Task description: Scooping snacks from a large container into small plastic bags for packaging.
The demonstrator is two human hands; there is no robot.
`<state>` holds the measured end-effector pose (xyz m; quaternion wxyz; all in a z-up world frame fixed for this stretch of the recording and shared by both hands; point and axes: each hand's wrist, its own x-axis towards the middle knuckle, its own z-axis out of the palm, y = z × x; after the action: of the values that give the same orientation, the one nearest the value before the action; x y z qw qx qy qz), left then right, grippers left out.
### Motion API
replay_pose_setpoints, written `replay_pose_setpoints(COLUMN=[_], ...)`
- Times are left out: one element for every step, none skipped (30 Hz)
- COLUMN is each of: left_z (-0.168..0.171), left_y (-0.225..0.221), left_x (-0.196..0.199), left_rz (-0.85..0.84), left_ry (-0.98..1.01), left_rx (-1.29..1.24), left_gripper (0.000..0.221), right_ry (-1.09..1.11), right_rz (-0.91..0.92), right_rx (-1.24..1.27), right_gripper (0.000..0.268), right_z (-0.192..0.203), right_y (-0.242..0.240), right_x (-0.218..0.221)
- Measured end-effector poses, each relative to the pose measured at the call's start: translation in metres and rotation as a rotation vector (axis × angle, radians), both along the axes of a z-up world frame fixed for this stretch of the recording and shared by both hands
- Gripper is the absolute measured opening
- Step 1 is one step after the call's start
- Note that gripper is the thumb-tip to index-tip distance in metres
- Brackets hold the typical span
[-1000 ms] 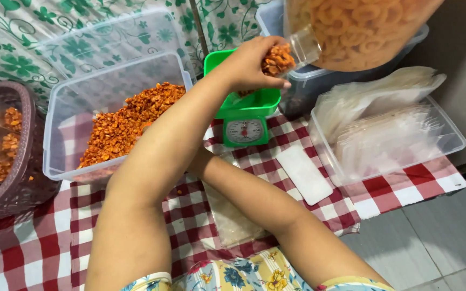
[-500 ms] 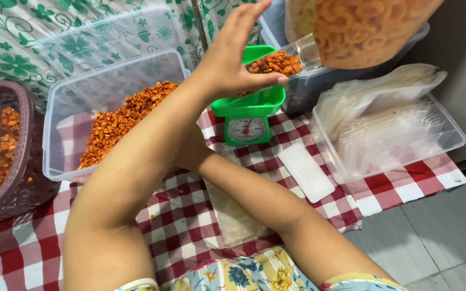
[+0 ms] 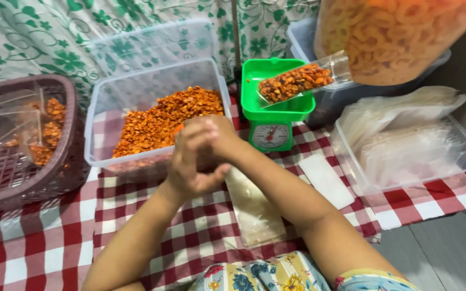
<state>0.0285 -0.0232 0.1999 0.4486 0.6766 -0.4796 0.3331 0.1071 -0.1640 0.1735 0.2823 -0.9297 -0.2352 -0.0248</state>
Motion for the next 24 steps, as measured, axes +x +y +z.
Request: replay_pose_setpoints(left_z=[-0.008,-0.014,-0.021,-0.028,-0.035,-0.041,-0.048,-0.056,-0.062,-0.068,-0.074,-0.084,-0.094,-0.104,-0.108,-0.112,-0.116,-0.121,-0.125,-0.129,-0.131,-0.133,-0.136,-0.136], left_y=[0.006,0.012,0.016,0.021,0.026,0.030,0.035,0.039,0.042,0.044,0.046,0.047,0.047,0.048,0.048,0.047,0.047,0.047,0.046,0.044,0.045,0.045,0.045,0.046], left_x=[-0.005,-0.009,-0.010,-0.010,-0.010,-0.011,-0.012,-0.014,-0.015,-0.016,-0.017,-0.017,-0.018,-0.018,-0.018,-0.019,-0.020,-0.020,-0.020,-0.020,-0.019,-0.020,-0.021,-0.020], left_rz=[0.012,0.025,0.030,0.026,0.021,0.024,0.033,0.040,0.040,0.026,0.011,0.012,0.019,0.022,0.020,0.018,0.016,0.012,0.007,0.002,0.000,-0.009,-0.017,-0.019], left_ry=[-0.028,-0.058,-0.064,-0.069,-0.073,-0.081,-0.053,-0.023,-0.028,-0.012,0.003,0.000,0.015,0.031,0.030,0.041,0.052,0.050,0.048,0.046,0.043,0.057,0.070,0.073], left_rx=[0.020,0.041,0.040,0.022,0.003,0.004,-0.014,-0.034,-0.035,-0.048,-0.060,-0.062,-0.051,-0.038,-0.037,-0.038,-0.040,-0.039,-0.044,-0.053,-0.057,-0.050,-0.043,-0.045], left_gripper=[0.058,0.056,0.056,0.054,0.053,0.053,0.051,0.049,0.049,0.045,0.042,0.042,0.042,0.042,0.042,0.042,0.042,0.042,0.042,0.043,0.043,0.042,0.042,0.042], right_ry=[0.000,-0.002,-0.008,-0.097,-0.186,-0.194,-0.186,-0.175,-0.180,-0.161,-0.142,-0.145,-0.142,-0.137,-0.139,-0.164,-0.189,-0.191,-0.223,-0.255,-0.257,-0.296,-0.334,-0.331], right_rz=[0.009,0.019,0.024,0.045,0.066,0.069,0.102,0.133,0.134,0.114,0.095,0.097,0.070,0.038,0.036,0.041,0.046,0.042,0.101,0.162,0.160,0.161,0.161,0.159], right_rx=[0.004,0.009,0.008,0.065,0.123,0.124,0.165,0.204,0.203,0.213,0.222,0.221,0.169,0.121,0.122,0.115,0.108,0.108,0.174,0.236,0.231,0.263,0.295,0.292], right_gripper=[0.033,0.033,0.033,0.033,0.034,0.034,0.033,0.033,0.033,0.032,0.030,0.030,0.029,0.029,0.029,0.029,0.032,0.032,0.028,0.028,0.028,0.027,0.026,0.026], right_z=[0.002,0.005,0.000,-0.004,-0.008,0.000,0.008,0.016,0.014,0.013,0.012,0.015,0.018,0.020,0.018,0.015,0.012,0.011,0.009,0.009,0.010,0.009,0.009,0.009], right_y=[0.003,0.012,0.008,0.006,0.003,-0.002,-0.006,-0.011,-0.011,-0.011,-0.011,-0.005,0.000,0.005,0.006,0.007,0.007,0.002,-0.003,-0.009,-0.013,-0.017,-0.022,-0.023], right_x=[-0.001,-0.002,-0.002,-0.002,-0.001,-0.004,-0.007,-0.010,-0.010,-0.008,-0.007,-0.010,-0.013,-0.017,-0.015,-0.015,-0.014,-0.017,-0.020,-0.023,-0.026,-0.031,-0.035,-0.040])
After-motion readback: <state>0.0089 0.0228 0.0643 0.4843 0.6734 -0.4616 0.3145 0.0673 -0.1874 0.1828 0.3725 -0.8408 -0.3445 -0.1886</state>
